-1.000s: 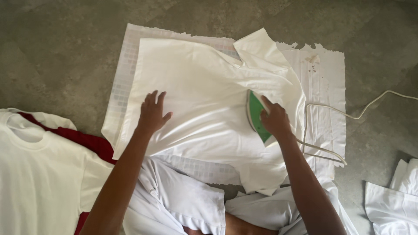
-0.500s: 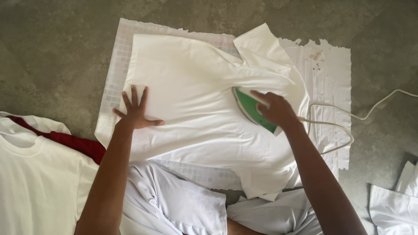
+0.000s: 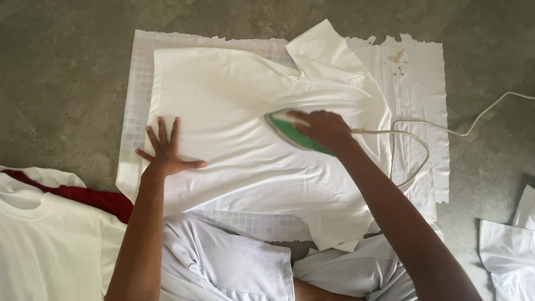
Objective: The person irons a white t-shirt laid out on a patterned cloth on the floor. They use a green iron to smooth the fabric, frequently adjusting the shirt's position and folding it over to reach different sections.
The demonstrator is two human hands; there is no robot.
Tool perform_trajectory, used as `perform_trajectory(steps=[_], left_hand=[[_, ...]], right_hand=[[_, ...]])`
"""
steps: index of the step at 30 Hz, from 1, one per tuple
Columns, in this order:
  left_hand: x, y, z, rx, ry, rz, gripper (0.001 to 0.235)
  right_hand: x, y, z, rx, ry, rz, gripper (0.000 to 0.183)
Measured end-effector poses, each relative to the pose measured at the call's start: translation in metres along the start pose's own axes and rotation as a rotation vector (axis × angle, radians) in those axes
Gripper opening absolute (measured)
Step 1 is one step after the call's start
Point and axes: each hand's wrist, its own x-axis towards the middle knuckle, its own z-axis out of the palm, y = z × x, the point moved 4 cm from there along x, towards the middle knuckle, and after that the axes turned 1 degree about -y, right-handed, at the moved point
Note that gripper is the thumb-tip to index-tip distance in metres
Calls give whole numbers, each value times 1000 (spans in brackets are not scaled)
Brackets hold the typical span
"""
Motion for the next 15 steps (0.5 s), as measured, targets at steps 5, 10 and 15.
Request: perform_trajectory(steps=[5,10,15], left_hand=[[3,-1,1,25,1,-8,156],[-2,4,-1,7,-14,-20,153],[5,-3,2,9,16,-12,156]], right_hand=[[4,-14,-1,84,-27,-56,47],[-12,-56,13,3,-102,-206,45],[44,-32,34,4,169,55,50]])
